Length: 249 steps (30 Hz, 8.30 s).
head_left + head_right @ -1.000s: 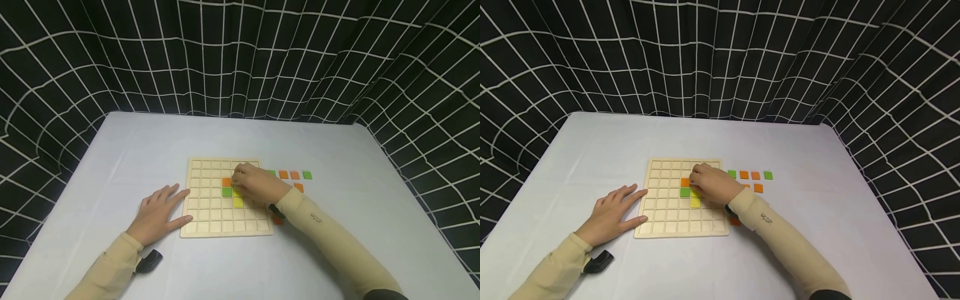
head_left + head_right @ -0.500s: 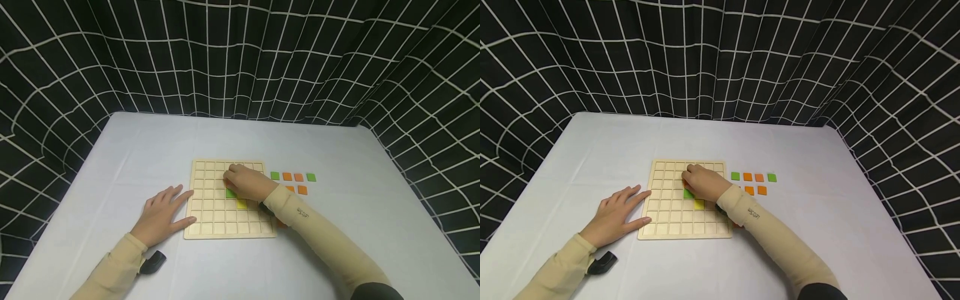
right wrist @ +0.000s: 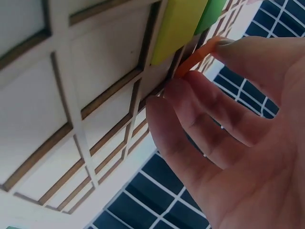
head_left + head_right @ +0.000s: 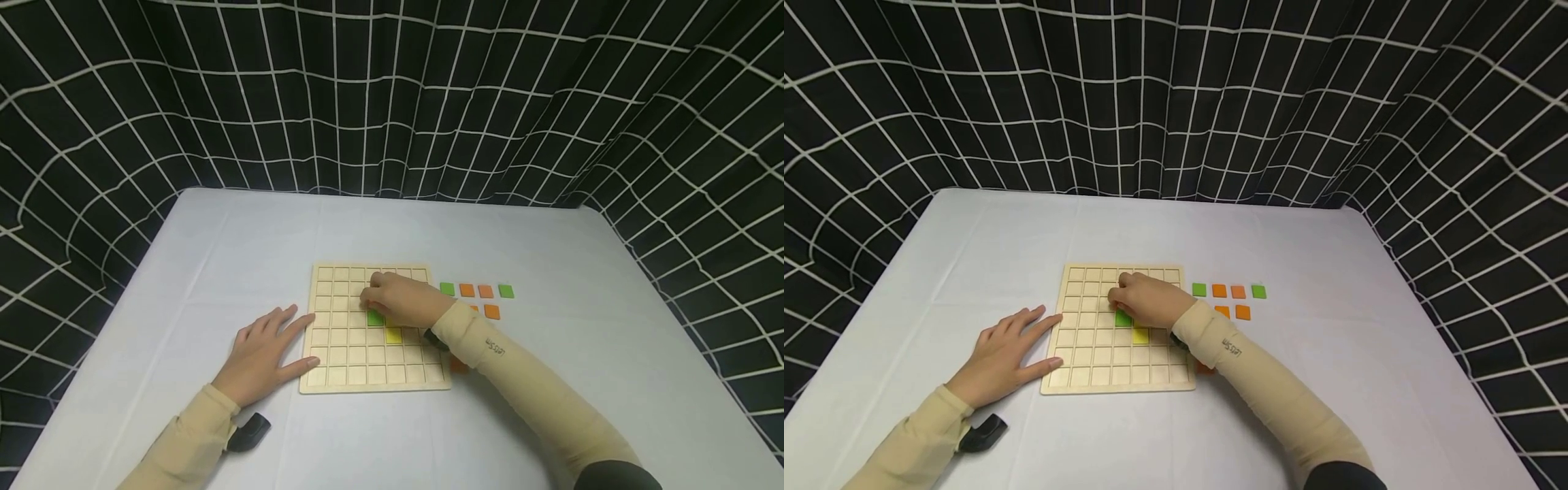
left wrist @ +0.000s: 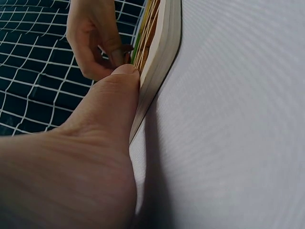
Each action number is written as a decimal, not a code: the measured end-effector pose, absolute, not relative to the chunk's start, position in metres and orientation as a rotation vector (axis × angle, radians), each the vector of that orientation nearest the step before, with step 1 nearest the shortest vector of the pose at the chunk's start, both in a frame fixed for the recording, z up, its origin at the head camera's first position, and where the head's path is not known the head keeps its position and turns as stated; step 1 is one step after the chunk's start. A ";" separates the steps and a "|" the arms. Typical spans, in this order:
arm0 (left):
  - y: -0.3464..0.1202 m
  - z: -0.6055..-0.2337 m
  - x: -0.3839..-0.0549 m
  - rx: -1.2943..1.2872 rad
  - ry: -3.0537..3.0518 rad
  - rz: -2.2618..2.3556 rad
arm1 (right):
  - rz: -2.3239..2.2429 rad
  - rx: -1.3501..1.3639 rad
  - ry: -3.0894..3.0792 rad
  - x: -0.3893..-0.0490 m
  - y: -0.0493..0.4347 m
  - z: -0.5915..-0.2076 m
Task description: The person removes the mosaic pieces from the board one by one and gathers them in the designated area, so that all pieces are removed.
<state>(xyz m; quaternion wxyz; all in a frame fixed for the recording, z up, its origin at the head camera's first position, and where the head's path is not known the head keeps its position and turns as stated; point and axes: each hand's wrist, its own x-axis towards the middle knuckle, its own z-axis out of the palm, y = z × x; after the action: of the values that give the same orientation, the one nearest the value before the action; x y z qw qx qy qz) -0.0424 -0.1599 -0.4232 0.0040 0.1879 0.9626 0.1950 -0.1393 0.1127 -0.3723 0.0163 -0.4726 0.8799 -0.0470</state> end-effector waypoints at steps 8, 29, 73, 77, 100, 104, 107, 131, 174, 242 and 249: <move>-0.160 -0.424 -0.042 0.591 3.012 0.622 | -0.210 -1.433 2.735 -0.140 0.117 -0.374; -0.162 -0.421 -0.044 0.618 3.007 0.604 | -0.322 -1.207 2.861 -0.119 0.203 -0.354; -0.162 -0.423 -0.044 0.611 3.000 0.663 | -0.217 -1.146 2.970 -0.061 0.260 -0.376; -0.163 -0.423 -0.046 0.620 3.021 0.657 | -0.169 -1.122 2.996 -0.065 0.256 -0.368; -0.159 -0.427 -0.040 0.602 3.035 0.653 | -0.182 -1.312 2.818 -0.100 0.175 -0.350; -0.160 -0.427 -0.040 0.601 3.036 0.654 | -0.173 -1.360 2.788 -0.105 0.163 -0.360; -0.160 -0.428 -0.040 0.604 3.038 0.655 | -0.136 -1.407 2.788 -0.107 0.155 -0.367; -0.160 -0.425 -0.042 0.617 3.049 0.642 | 0.014 -1.520 2.807 -0.111 0.144 -0.369; -0.158 -0.425 -0.040 0.618 2.997 0.647 | -0.359 -0.982 2.814 -0.102 0.201 -0.358; -0.163 -0.423 -0.044 0.604 2.995 0.633 | -0.328 -1.344 2.872 -0.092 0.198 -0.352; -0.163 -0.425 -0.045 0.605 2.997 0.630 | -0.306 -1.457 2.763 -0.091 0.167 -0.360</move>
<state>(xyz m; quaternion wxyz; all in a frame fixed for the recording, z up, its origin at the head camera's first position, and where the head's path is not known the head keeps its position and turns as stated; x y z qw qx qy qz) -0.0448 -0.1625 -0.4249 0.0102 0.1940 0.9600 0.2017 -0.0911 0.1667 -0.3604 0.0012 -0.4642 0.8803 -0.0975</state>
